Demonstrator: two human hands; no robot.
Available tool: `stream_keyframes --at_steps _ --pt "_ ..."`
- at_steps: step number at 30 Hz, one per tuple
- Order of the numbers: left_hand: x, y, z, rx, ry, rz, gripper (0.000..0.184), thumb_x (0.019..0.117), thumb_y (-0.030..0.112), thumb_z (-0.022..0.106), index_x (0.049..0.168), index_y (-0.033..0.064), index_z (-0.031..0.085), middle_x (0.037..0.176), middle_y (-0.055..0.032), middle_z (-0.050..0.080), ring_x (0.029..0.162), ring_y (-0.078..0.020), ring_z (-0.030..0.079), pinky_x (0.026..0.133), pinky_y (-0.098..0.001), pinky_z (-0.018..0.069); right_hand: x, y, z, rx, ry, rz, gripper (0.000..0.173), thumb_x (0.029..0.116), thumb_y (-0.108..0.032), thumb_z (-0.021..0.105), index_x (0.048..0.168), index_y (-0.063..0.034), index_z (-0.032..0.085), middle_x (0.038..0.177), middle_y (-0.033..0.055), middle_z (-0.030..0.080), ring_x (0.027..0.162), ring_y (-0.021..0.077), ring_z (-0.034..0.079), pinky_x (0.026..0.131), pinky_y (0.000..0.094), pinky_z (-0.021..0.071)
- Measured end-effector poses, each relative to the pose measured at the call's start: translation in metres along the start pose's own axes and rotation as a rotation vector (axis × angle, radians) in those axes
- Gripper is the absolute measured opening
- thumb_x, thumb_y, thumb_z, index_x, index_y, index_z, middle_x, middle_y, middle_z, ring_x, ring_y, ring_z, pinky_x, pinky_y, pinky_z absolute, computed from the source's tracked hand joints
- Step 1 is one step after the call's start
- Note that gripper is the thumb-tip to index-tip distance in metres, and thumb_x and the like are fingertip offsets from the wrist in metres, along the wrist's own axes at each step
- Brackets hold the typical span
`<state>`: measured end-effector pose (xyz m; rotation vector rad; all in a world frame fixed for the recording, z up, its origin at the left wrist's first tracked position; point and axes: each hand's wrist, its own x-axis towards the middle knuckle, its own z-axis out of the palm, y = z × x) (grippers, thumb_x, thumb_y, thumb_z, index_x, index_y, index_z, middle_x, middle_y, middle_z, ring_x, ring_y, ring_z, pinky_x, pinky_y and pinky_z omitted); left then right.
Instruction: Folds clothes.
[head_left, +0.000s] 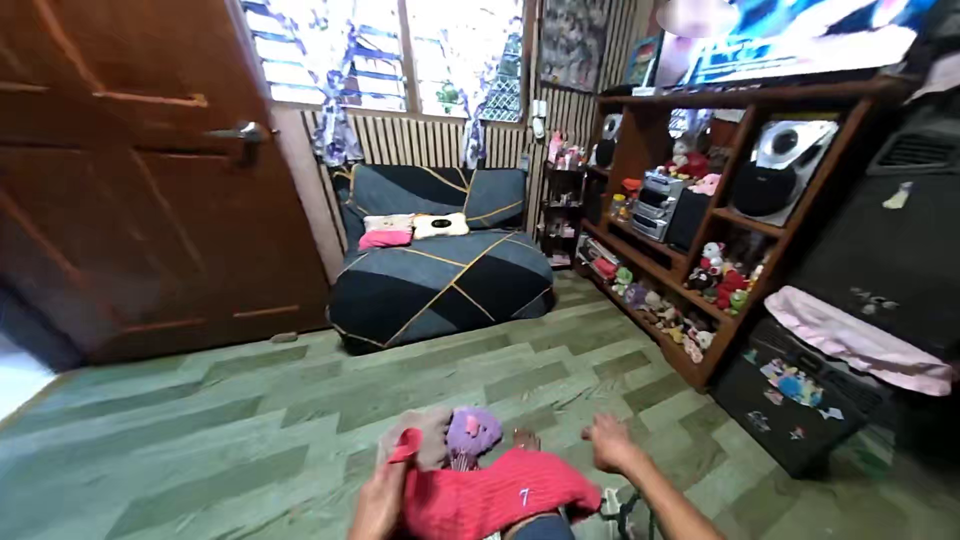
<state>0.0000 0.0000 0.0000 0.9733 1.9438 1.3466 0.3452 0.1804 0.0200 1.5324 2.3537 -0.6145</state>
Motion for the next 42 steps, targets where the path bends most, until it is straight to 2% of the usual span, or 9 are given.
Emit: stream_keyframes --at_steps 4,9,12,15,22,28,32,39,42 --pt "-0.019 0.092 0.051 0.167 -0.434 0.536 0.041 0.1062 0.027 0.041 0.114 0.0005 0.071 0.102 -0.0146 0.073 0.101 -0.0229 0.069 0.095 -0.0492 0.0531 -0.025 -0.061 -0.014 0.505 0.131 -0.603 0.118 0.0698 -0.033 0.093 0.163 -0.0109 0.024 0.165 0.0216 0.026 0.151 0.0408 0.027 0.121 0.0580 0.0301" --pt "-0.017 0.134 0.061 0.125 -0.310 0.552 0.034 0.0979 0.036 0.055 0.095 0.0063 0.069 0.076 -0.0035 0.065 0.073 -0.0154 0.064 0.070 -0.0436 0.0532 -0.057 -0.096 -0.057 1.048 0.365 -0.826 0.022 0.0900 0.002 0.057 0.109 0.0025 0.068 0.101 0.0020 0.073 0.095 0.0042 0.067 0.088 0.0292 0.0569" --pt "-0.010 0.109 0.060 0.068 -0.482 0.474 0.034 0.0866 0.027 0.078 0.112 0.0059 0.070 0.096 -0.0038 0.075 0.089 -0.0124 0.072 0.087 -0.0391 0.0603 -0.075 -0.105 -0.088 1.222 0.513 -0.783 0.025 0.0959 0.002 0.044 0.109 0.0037 0.066 0.098 0.0008 0.071 0.091 0.0043 0.067 0.086 0.0294 0.0578" --pt "0.001 0.075 0.056 0.295 -0.479 0.335 0.033 0.0838 0.010 0.074 0.114 -0.0004 0.068 0.102 -0.0174 0.072 0.097 -0.0295 0.070 0.091 -0.0541 0.0545 -0.086 -0.103 -0.121 1.400 0.673 -0.652 0.030 0.1017 0.001 0.037 0.120 0.0004 0.061 0.095 0.0015 0.072 0.087 0.0074 0.069 0.082 0.0316 0.0599" --pt "0.042 0.107 -0.039 0.410 0.047 0.427 0.023 0.0936 0.002 0.056 0.110 -0.0060 0.071 0.112 -0.0256 0.068 0.110 -0.0398 0.065 0.097 -0.0606 0.0482 -0.027 -0.054 -0.149 1.410 0.710 -0.527 0.031 0.1086 -0.019 0.035 0.130 -0.0129 0.056 0.101 -0.0038 0.067 0.089 0.0038 0.065 0.079 0.0290 0.0572" --pt "0.004 0.127 -0.092 0.132 0.025 0.553 0.021 0.0837 -0.002 0.065 0.104 0.0035 0.064 0.108 -0.0121 0.062 0.100 -0.0229 0.060 0.083 -0.0448 0.0534 -0.046 -0.026 -0.116 1.529 0.485 -0.798 0.031 0.1037 -0.022 0.035 0.122 -0.0214 0.060 0.108 -0.0055 0.070 0.100 0.0067 0.067 0.085 0.0318 0.0587" --pt "-0.055 0.068 -0.127 0.069 -0.217 0.609 0.011 0.0844 0.016 0.069 0.089 0.0115 0.060 0.095 0.0052 0.065 0.090 -0.0025 0.063 0.081 -0.0258 0.0550 -0.079 0.012 -0.036 1.290 0.161 -0.774 0.022 0.0847 -0.049 0.069 0.093 -0.0305 0.076 0.092 -0.0090 0.075 0.086 0.0046 0.070 0.078 0.0299 0.0595" --pt "-0.168 -0.043 -0.148 0.126 -0.752 0.164 0.015 0.0735 0.016 0.078 0.079 0.0140 0.064 0.088 0.0048 0.067 0.091 -0.0058 0.062 0.084 -0.0322 0.0501 -0.109 0.025 0.082 1.111 -0.478 -0.853 0.013 0.0898 -0.026 0.066 0.086 -0.0278 0.078 0.089 -0.0146 0.074 0.085 -0.0044 0.066 0.076 0.0211 0.0546" --pt "-0.152 -0.058 -0.137 -0.158 -0.621 0.064 0.020 0.0730 0.029 0.082 0.084 0.0235 0.067 0.084 0.0101 0.067 0.081 -0.0029 0.064 0.078 -0.0265 0.0553 -0.092 0.009 0.073 1.393 -0.384 -0.671 0.015 0.0904 -0.034 0.068 0.097 -0.0257 0.080 0.090 -0.0090 0.076 0.082 -0.0001 0.069 0.074 0.0223 0.0583"
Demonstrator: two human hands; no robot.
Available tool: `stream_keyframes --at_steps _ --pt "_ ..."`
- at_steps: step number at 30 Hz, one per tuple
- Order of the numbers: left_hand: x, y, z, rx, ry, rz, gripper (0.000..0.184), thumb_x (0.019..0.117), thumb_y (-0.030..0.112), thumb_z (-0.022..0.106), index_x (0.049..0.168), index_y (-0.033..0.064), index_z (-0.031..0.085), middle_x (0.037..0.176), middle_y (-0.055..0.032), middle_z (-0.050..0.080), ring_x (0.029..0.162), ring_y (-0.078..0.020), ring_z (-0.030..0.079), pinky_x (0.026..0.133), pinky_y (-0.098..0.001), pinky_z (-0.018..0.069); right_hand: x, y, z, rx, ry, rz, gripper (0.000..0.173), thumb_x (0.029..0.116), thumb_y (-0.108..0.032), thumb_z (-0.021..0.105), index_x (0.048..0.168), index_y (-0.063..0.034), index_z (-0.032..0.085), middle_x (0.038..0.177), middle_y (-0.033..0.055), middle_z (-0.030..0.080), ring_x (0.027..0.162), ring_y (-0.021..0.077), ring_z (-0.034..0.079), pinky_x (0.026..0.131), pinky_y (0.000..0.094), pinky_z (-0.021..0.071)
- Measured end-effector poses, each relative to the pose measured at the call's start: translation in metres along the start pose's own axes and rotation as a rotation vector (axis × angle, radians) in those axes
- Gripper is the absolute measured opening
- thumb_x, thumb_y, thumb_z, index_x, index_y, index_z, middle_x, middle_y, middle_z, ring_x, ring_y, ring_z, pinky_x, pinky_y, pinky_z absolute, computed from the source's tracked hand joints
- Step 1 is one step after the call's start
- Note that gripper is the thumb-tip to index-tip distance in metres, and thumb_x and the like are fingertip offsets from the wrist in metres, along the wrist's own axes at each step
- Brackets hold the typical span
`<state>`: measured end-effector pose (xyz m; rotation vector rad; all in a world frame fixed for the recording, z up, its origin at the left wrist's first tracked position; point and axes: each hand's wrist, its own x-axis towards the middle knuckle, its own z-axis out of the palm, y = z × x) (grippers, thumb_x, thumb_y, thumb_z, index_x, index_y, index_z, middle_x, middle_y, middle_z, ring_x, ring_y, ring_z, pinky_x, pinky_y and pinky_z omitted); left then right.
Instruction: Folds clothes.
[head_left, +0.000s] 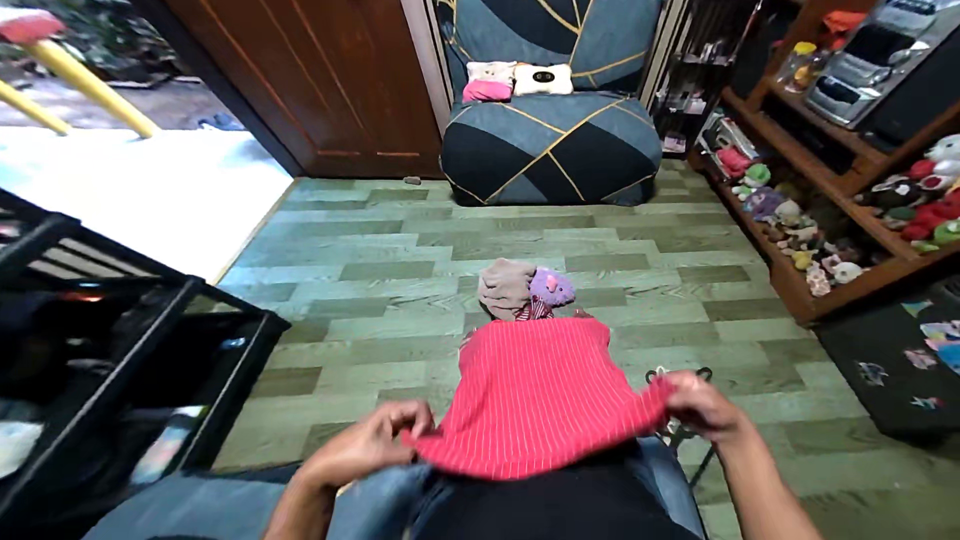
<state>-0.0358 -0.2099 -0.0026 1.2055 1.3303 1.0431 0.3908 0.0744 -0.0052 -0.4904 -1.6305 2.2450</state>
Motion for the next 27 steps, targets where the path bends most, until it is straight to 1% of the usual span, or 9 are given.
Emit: stream_keyframes --at_steps 2,3,6,8,11,16,22,24,27 --pt "0.026 -0.011 0.005 -0.278 0.314 -0.045 0.038 0.0716 0.039 0.085 0.099 0.0197 0.068 0.087 0.0048 0.073 0.077 -0.0072 0.070 0.070 -0.0283 0.0610 0.023 0.010 -0.007 0.141 0.271 0.076 0.029 0.1034 -0.035 0.052 0.109 -0.0141 0.070 0.096 0.0008 0.075 0.087 0.0089 0.072 0.079 0.0286 0.0610" --pt "0.037 -0.020 0.007 -0.399 0.393 -0.127 0.042 0.0764 0.040 0.079 0.108 0.0148 0.068 0.092 0.0004 0.075 0.082 -0.0108 0.072 0.074 -0.0316 0.0620 0.030 0.024 -0.013 0.119 0.358 0.173 0.034 0.1071 -0.036 0.043 0.115 -0.0106 0.065 0.098 0.0027 0.074 0.089 0.0112 0.071 0.079 0.0306 0.0608" --pt "0.055 -0.059 0.017 -0.454 0.414 -0.400 0.036 0.1045 0.033 0.048 0.120 0.0026 0.061 0.099 -0.0075 0.073 0.090 -0.0165 0.071 0.084 -0.0374 0.0597 0.029 0.067 -0.022 0.021 0.399 0.427 0.027 0.1038 -0.028 0.050 0.115 -0.0075 0.063 0.096 0.0043 0.072 0.086 0.0133 0.069 0.074 0.0322 0.0578" --pt "0.063 -0.066 0.017 -0.462 0.499 -0.480 0.036 0.1097 0.028 0.045 0.125 -0.0009 0.059 0.102 -0.0119 0.073 0.092 -0.0199 0.071 0.085 -0.0400 0.0596 0.027 0.074 -0.023 0.027 0.480 0.481 0.019 0.1007 -0.015 0.054 0.112 -0.0039 0.064 0.091 0.0067 0.071 0.081 0.0154 0.069 0.071 0.0337 0.0578" --pt "0.085 -0.042 0.003 -0.363 0.571 -0.418 0.038 0.1113 0.031 0.039 0.128 0.0024 0.059 0.101 -0.0103 0.071 0.089 -0.0181 0.070 0.080 -0.0392 0.0593 0.049 0.046 -0.030 -0.064 0.688 0.391 0.022 0.1029 -0.007 0.050 0.120 0.0008 0.060 0.096 0.0111 0.068 0.083 0.0191 0.068 0.075 0.0392 0.0587" --pt "0.146 0.044 -0.039 -0.153 0.704 -0.159 0.039 0.1116 0.027 0.040 0.131 -0.0026 0.057 0.108 -0.0134 0.068 0.094 -0.0169 0.067 0.087 -0.0390 0.0567 0.126 -0.057 -0.035 -0.324 0.861 0.054 0.036 0.1053 -0.007 0.048 0.141 0.0005 0.050 0.117 0.0216 0.063 0.098 0.0251 0.065 0.085 0.0434 0.0554" --pt "0.152 0.096 -0.063 -0.049 0.778 -0.045 0.029 0.1082 0.024 0.051 0.128 0.0040 0.058 0.101 -0.0083 0.067 0.085 -0.0124 0.064 0.080 -0.0343 0.0547 0.134 -0.120 -0.029 -0.373 0.772 -0.183 0.027 0.1082 -0.010 0.043 0.127 -0.0064 0.062 0.111 0.0077 0.068 0.091 0.0151 0.067 0.079 0.0370 0.0565" --pt "0.132 0.087 -0.054 -0.025 0.721 -0.061 0.027 0.1084 0.021 0.050 0.130 0.0061 0.056 0.098 -0.0064 0.068 0.081 -0.0107 0.066 0.076 -0.0313 0.0566 0.108 -0.106 -0.024 -0.449 0.717 -0.161 0.028 0.1067 -0.007 0.042 0.124 -0.0037 0.064 0.114 0.0077 0.069 0.092 0.0141 0.068 0.080 0.0354 0.0583" --pt "0.093 0.041 -0.032 -0.001 0.578 -0.178 0.039 0.1064 0.016 0.052 0.143 0.0026 0.047 0.112 -0.0133 0.068 0.091 -0.0155 0.070 0.082 -0.0356 0.0597 0.055 -0.049 -0.016 -0.528 0.617 0.022 0.028 0.1033 -0.004 0.044 0.122 0.0009 0.064 0.113 0.0078 0.069 0.090 0.0105 0.068 0.078 0.0301 0.0585"
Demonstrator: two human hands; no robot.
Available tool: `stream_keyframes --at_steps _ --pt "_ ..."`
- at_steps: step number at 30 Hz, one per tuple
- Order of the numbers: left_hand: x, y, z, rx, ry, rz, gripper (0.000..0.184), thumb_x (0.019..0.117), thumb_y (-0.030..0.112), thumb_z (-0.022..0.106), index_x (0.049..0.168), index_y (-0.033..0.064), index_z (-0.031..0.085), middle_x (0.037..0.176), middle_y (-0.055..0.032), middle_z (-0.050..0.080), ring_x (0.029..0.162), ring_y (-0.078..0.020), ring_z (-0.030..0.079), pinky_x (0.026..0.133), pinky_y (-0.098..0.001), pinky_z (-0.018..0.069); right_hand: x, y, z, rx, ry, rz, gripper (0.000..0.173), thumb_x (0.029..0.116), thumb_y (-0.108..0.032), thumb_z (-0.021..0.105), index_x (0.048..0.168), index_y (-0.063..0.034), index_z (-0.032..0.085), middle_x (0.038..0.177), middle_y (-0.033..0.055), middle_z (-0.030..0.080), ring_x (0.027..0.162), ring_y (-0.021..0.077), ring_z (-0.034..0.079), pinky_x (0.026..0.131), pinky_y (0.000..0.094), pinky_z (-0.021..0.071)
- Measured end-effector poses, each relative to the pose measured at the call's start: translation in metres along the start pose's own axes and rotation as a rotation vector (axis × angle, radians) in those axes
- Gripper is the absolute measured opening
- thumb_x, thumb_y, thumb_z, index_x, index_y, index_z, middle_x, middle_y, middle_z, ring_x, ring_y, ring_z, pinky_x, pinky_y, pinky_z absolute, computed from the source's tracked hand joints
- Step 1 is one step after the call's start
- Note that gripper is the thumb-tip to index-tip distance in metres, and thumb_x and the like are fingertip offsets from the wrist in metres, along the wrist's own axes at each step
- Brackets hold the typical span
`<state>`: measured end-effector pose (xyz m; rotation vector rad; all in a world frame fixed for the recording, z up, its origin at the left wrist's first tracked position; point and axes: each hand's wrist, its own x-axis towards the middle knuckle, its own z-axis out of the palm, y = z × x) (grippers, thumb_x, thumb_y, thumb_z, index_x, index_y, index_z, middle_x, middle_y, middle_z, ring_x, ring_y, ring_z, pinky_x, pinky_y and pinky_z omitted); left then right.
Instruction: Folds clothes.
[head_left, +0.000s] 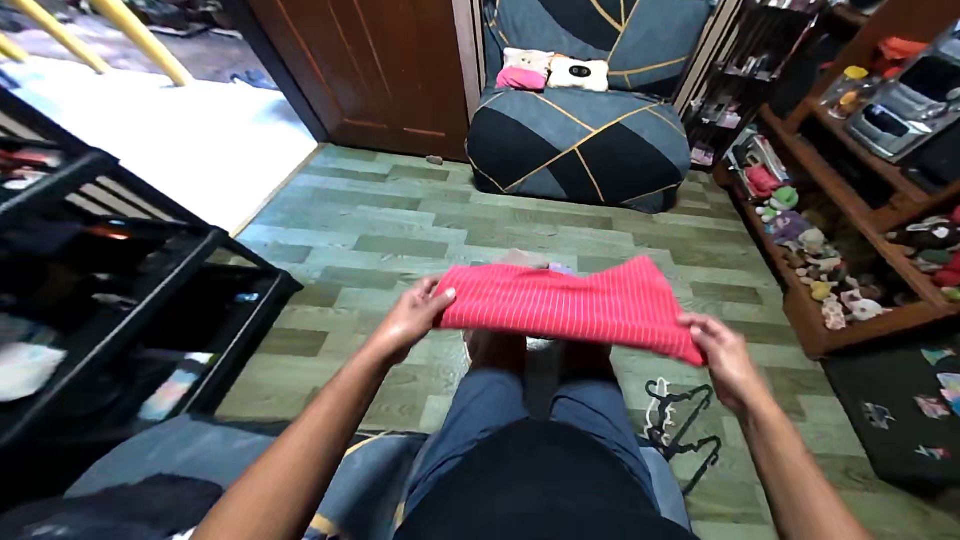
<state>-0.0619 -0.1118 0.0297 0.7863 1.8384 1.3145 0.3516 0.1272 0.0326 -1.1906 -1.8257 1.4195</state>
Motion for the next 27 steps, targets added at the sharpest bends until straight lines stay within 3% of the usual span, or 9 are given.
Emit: stream_keyframes --at_steps 2,5,8,10,14,17,21,24,27 --pt "-0.024 -0.046 0.004 0.022 -0.080 -0.160 0.046 0.1051 0.014 0.055 0.147 0.0012 0.042 0.116 -0.0170 0.067 0.093 -0.0186 0.070 0.084 -0.0378 0.0590 -0.036 0.044 0.012 0.000 -0.111 0.200 0.027 0.1029 -0.002 0.047 0.122 0.0017 0.064 0.109 0.0095 0.070 0.086 0.0126 0.068 0.076 0.0322 0.0584" --pt "-0.041 -0.105 0.012 0.014 -0.153 -0.377 0.045 0.1062 0.018 0.055 0.146 0.0004 0.043 0.106 -0.0178 0.067 0.084 -0.0194 0.068 0.079 -0.0379 0.0577 -0.069 0.101 0.038 0.152 -0.185 0.497 0.032 0.1060 -0.013 0.049 0.136 -0.0034 0.055 0.102 0.0119 0.068 0.080 0.0173 0.067 0.072 0.0372 0.0576" --pt "-0.040 -0.124 0.025 -0.017 -0.131 -0.420 0.039 0.1071 0.025 0.054 0.138 0.0016 0.053 0.105 -0.0156 0.068 0.085 -0.0185 0.066 0.078 -0.0387 0.0564 -0.064 0.119 0.057 0.280 -0.057 0.607 0.034 0.1084 -0.024 0.049 0.136 -0.0060 0.052 0.103 0.0121 0.068 0.085 0.0185 0.067 0.075 0.0384 0.0577" --pt "-0.033 -0.122 0.029 -0.026 -0.108 -0.375 0.042 0.1041 0.019 0.059 0.142 0.0032 0.050 0.106 -0.0162 0.068 0.086 -0.0187 0.067 0.078 -0.0385 0.0564 -0.050 0.114 0.062 0.260 -0.015 0.590 0.028 0.1060 -0.018 0.053 0.128 -0.0013 0.057 0.099 0.0132 0.069 0.084 0.0195 0.068 0.076 0.0394 0.0583" --pt "-0.002 -0.082 0.019 -0.056 -0.009 -0.072 0.051 0.1009 0.007 0.058 0.149 0.0040 0.043 0.117 -0.0164 0.067 0.093 -0.0176 0.068 0.083 -0.0376 0.0575 -0.003 0.061 0.050 0.133 0.085 0.254 0.029 0.0979 -0.003 0.060 0.126 0.0034 0.059 0.101 0.0124 0.069 0.082 0.0156 0.066 0.073 0.0355 0.0570" --pt "0.027 -0.014 0.009 -0.018 0.066 0.149 0.033 0.1037 0.005 0.052 0.135 -0.0025 0.057 0.128 -0.0170 0.065 0.110 -0.0205 0.065 0.096 -0.0410 0.0532 0.044 -0.002 0.028 0.199 0.237 -0.069 0.022 0.1001 -0.002 0.055 0.121 0.0049 0.060 0.102 0.0091 0.067 0.082 0.0107 0.065 0.074 0.0305 0.0571" --pt "0.038 0.059 -0.004 -0.054 0.096 0.532 0.030 0.1005 -0.005 0.046 0.125 0.0003 0.064 0.124 -0.0072 0.067 0.106 -0.0106 0.064 0.094 -0.0333 0.0536 0.066 -0.070 -0.001 0.424 0.277 -0.431 0.033 0.0934 0.007 0.052 0.121 -0.0090 0.060 0.107 -0.0021 0.067 0.083 0.0059 0.066 0.070 0.0255 0.0580" --pt "0.021 0.069 -0.008 -0.174 0.056 0.651 0.052 0.0947 -0.008 0.054 0.142 0.0111 0.046 0.124 -0.0003 0.065 0.104 -0.0098 0.067 0.092 -0.0334 0.0580 0.040 -0.077 -0.018 0.450 0.128 -0.605 0.039 0.0883 0.005 0.054 0.119 -0.0185 0.063 0.107 -0.0059 0.069 0.082 0.0038 0.067 0.067 0.0219 0.0585" --pt "-0.003 0.026 -0.010 -0.128 0.058 0.522 0.078 0.0834 0.000 0.068 0.151 0.0121 0.031 0.109 0.0002 0.072 0.097 -0.0110 0.071 0.089 -0.0340 0.0601 0.000 -0.020 -0.019 0.367 -0.003 -0.513 0.032 0.0855 -0.005 0.064 0.114 -0.0202 0.065 0.102 -0.0089 0.073 0.082 0.0023 0.068 0.067 0.0207 0.0581"
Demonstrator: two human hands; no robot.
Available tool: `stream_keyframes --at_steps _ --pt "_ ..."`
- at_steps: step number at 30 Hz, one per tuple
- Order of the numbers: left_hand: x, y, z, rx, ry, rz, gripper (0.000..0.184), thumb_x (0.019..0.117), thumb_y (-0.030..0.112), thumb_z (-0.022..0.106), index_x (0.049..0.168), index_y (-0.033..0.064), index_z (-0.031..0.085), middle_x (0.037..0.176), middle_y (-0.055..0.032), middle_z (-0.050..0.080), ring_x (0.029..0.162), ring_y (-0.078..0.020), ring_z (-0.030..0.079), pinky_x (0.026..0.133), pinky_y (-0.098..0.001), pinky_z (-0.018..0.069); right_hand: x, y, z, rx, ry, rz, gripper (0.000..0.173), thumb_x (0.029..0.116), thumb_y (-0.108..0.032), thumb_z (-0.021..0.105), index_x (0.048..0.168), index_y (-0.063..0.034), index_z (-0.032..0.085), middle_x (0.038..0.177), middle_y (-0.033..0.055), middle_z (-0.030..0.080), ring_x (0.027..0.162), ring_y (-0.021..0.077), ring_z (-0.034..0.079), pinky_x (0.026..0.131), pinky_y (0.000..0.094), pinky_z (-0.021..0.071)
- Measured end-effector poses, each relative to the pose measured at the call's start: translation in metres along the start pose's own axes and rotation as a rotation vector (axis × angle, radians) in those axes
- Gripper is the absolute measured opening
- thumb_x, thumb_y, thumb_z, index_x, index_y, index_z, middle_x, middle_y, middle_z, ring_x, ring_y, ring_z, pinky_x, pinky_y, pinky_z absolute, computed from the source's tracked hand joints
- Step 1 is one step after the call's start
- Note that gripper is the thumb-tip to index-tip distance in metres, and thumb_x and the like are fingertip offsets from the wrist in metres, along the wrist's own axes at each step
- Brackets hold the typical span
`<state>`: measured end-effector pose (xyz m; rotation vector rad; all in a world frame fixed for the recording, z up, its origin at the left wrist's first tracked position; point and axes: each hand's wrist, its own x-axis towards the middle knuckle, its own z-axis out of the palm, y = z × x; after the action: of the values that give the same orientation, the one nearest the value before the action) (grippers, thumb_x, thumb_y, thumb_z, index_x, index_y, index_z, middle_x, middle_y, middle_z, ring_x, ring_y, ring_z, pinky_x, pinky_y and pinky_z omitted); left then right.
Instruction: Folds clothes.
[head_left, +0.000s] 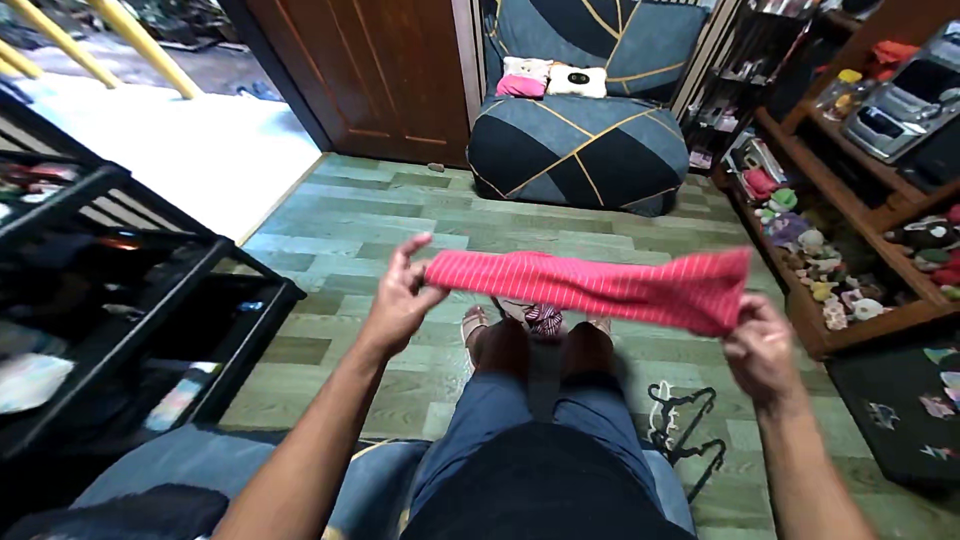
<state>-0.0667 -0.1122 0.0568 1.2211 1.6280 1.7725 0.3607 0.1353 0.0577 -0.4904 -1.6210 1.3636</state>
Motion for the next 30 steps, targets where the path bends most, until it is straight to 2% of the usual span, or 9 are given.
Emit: stream_keyframes --at_steps 3,6,9,14,16,18,20,24,30 --pt "-0.062 -0.057 -0.003 0.183 -0.094 -0.267 0.085 0.0789 0.006 0.074 0.153 0.0009 0.034 0.113 -0.0115 0.070 0.098 -0.0165 0.069 0.088 -0.0371 0.0583 -0.077 0.059 -0.008 -0.234 -0.102 0.358 0.038 0.0865 0.005 0.058 0.124 -0.0009 0.058 0.097 -0.0024 0.071 0.088 0.0063 0.068 0.081 0.0285 0.0590" --pt "-0.113 -0.104 -0.002 0.267 -0.246 -0.602 0.087 0.0795 -0.002 0.074 0.155 0.0039 0.032 0.111 -0.0172 0.068 0.098 -0.0247 0.068 0.087 -0.0447 0.0566 -0.125 0.105 -0.008 -0.489 -0.253 0.731 0.039 0.0929 0.007 0.058 0.132 0.0030 0.057 0.097 0.0099 0.068 0.085 0.0151 0.064 0.080 0.0358 0.0550" --pt "-0.128 -0.119 0.000 0.201 -0.326 -0.699 0.086 0.0784 0.001 0.074 0.154 0.0036 0.034 0.113 -0.0158 0.067 0.100 -0.0232 0.066 0.090 -0.0433 0.0550 -0.135 0.111 0.006 -0.428 -0.096 0.681 0.031 0.0945 0.003 0.056 0.125 0.0053 0.061 0.108 0.0134 0.069 0.095 0.0148 0.066 0.087 0.0336 0.0562" --pt "-0.114 -0.121 0.005 0.109 -0.184 -0.607 0.076 0.0820 0.010 0.065 0.151 -0.0008 0.035 0.131 -0.0170 0.060 0.109 -0.0227 0.064 0.089 -0.0398 0.0557 -0.112 0.103 0.031 -0.336 0.061 0.584 0.040 0.1068 -0.023 0.036 0.115 0.0028 0.065 0.095 0.0048 0.067 0.081 0.0067 0.063 0.075 0.0271 0.0541" --pt "-0.107 -0.120 0.010 0.235 -0.209 -0.594 0.074 0.0858 0.014 0.063 0.154 0.0030 0.036 0.141 -0.0165 0.056 0.115 -0.0248 0.061 0.093 -0.0433 0.0530 -0.103 0.097 0.036 -0.385 -0.001 0.687 0.032 0.1046 -0.020 0.045 0.118 0.0019 0.064 0.096 0.0094 0.068 0.080 0.0129 0.064 0.074 0.0333 0.0548" --pt "-0.100 -0.111 0.022 0.488 -0.250 -0.453 0.073 0.0822 0.019 0.069 0.150 0.0065 0.046 0.151 -0.0197 0.047 0.135 -0.0385 0.048 0.106 -0.0628 0.0408 -0.099 0.092 0.036 -0.395 -0.109 0.703 0.029 0.0924 -0.006 0.062 0.120 0.0031 0.063 0.094 0.0105 0.067 0.079 0.0154 0.065 0.074 0.0355 0.0562" --pt "-0.092 -0.098 0.049 0.611 -0.297 -0.160 0.063 0.0805 0.021 0.070 0.141 0.0092 0.059 0.147 -0.0178 0.053 0.137 -0.0425 0.046 0.103 -0.0709 0.0362 -0.100 0.080 0.032 -0.317 -0.216 0.625 0.030 0.0866 0.001 0.064 0.116 0.0012 0.063 0.093 0.0043 0.069 0.081 0.0110 0.066 0.075 0.0305 0.0577" --pt "-0.078 -0.066 0.141 0.470 -0.626 0.232 0.029 0.0986 0.025 0.061 0.123 0.0129 0.072 0.128 -0.0077 0.070 0.123 -0.0263 0.062 0.104 -0.0585 0.0431 -0.106 0.052 0.022 -0.119 -0.370 0.573 0.023 0.0872 -0.001 0.065 0.109 -0.0042 0.065 0.088 -0.0030 0.068 0.078 0.0076 0.066 0.074 0.0280 0.0584" --pt "-0.079 -0.064 0.233 0.572 -1.122 0.322 0.026 0.1008 0.025 0.060 0.110 0.0036 0.072 0.110 -0.0173 0.071 0.107 -0.0354 0.066 0.093 -0.0609 0.0456 -0.122 0.043 0.017 -0.460 -0.488 0.702 0.032 0.0903 -0.023 0.071 0.113 -0.0012 0.066 0.088 0.0052 0.066 0.077 0.0135 0.063 0.075 0.0352 0.0552"
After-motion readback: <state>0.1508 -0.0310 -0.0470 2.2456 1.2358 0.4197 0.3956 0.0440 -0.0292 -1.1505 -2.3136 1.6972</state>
